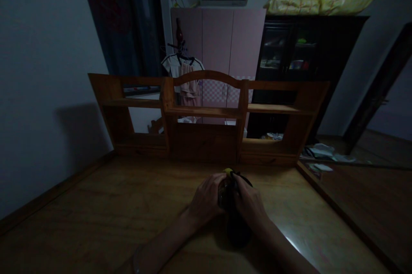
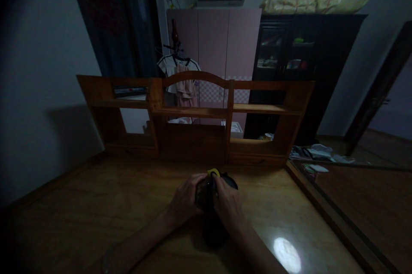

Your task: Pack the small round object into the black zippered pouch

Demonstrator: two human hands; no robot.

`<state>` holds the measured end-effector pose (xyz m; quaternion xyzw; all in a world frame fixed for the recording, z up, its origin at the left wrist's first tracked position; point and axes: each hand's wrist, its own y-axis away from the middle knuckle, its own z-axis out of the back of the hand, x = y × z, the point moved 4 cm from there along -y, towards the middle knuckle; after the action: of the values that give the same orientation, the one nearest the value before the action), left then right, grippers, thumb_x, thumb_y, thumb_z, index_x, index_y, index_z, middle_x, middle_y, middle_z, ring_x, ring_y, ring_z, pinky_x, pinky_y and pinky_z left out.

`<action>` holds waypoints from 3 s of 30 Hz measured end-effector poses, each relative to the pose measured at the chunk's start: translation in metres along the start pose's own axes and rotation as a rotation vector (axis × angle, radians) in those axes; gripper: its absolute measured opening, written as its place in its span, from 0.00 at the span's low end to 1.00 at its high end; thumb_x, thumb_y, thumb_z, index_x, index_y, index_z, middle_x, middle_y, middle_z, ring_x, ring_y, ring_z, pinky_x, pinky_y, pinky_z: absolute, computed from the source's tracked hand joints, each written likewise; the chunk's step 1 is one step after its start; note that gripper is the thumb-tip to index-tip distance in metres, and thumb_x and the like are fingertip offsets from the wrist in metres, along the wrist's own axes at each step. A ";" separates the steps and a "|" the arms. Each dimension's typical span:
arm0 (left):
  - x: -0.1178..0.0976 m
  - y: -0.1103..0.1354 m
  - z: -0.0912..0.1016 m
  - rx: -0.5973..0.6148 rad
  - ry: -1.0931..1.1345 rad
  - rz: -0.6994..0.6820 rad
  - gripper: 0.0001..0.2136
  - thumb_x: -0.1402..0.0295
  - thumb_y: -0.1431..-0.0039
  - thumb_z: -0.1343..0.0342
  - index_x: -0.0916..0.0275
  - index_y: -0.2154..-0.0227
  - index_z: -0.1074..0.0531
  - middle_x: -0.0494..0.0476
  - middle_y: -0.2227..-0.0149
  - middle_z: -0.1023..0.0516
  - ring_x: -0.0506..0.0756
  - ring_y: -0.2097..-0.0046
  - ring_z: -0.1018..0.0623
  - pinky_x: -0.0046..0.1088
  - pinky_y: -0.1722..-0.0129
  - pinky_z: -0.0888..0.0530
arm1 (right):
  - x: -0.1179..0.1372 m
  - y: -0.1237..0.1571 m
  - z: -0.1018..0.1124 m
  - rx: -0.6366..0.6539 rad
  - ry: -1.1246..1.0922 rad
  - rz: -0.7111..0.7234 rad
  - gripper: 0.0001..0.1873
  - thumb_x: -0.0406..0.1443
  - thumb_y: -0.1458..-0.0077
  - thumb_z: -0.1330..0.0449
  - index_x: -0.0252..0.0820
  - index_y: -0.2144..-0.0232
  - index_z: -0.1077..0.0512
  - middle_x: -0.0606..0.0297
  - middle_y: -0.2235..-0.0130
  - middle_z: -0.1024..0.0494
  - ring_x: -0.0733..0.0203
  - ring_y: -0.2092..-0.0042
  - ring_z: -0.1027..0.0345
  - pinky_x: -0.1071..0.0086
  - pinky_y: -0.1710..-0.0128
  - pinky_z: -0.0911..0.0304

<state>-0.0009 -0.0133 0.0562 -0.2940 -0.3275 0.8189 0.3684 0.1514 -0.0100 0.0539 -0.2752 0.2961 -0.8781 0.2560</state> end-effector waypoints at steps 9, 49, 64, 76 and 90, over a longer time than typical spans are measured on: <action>0.001 0.001 -0.003 0.043 -0.023 0.042 0.38 0.62 0.55 0.37 0.63 0.43 0.48 0.66 0.46 0.34 0.63 0.45 0.32 0.43 0.45 0.33 | -0.004 0.001 -0.003 -0.001 0.027 -0.019 0.22 0.28 0.41 0.53 0.39 0.44 0.40 0.55 0.52 0.25 0.56 0.56 0.28 0.65 0.57 0.32; 0.007 0.002 -0.007 0.125 -0.017 0.161 0.41 0.65 0.63 0.32 0.59 0.45 0.46 0.62 0.48 0.33 0.64 0.47 0.31 0.44 0.48 0.31 | -0.008 -0.001 0.001 0.071 0.114 -0.184 0.07 0.33 0.42 0.48 0.42 0.62 0.32 0.61 0.68 0.22 0.57 0.68 0.26 0.71 0.70 0.41; 0.003 0.002 -0.009 0.205 -0.009 0.126 0.39 0.66 0.62 0.33 0.58 0.46 0.46 0.62 0.48 0.34 0.65 0.47 0.31 0.45 0.48 0.32 | -0.012 -0.001 -0.011 0.145 -0.126 -0.052 0.21 0.29 0.42 0.52 0.41 0.46 0.38 0.55 0.52 0.25 0.55 0.53 0.28 0.63 0.54 0.34; 0.004 0.001 -0.010 0.244 -0.004 0.147 0.39 0.65 0.63 0.33 0.58 0.46 0.46 0.61 0.48 0.34 0.64 0.48 0.31 0.43 0.49 0.31 | -0.019 0.002 -0.016 0.120 -0.059 -0.077 0.21 0.29 0.42 0.52 0.42 0.46 0.37 0.56 0.54 0.23 0.56 0.57 0.26 0.67 0.58 0.33; 0.004 0.000 -0.009 0.266 -0.007 0.156 0.41 0.64 0.64 0.31 0.58 0.46 0.46 0.60 0.47 0.35 0.64 0.47 0.32 0.43 0.48 0.32 | -0.014 0.001 -0.011 0.179 0.111 -0.115 0.22 0.28 0.44 0.50 0.43 0.47 0.35 0.58 0.58 0.21 0.55 0.62 0.25 0.69 0.64 0.35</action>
<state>0.0037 -0.0077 0.0494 -0.2646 -0.1936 0.8822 0.3380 0.1552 0.0023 0.0415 -0.2189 0.2139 -0.9281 0.2119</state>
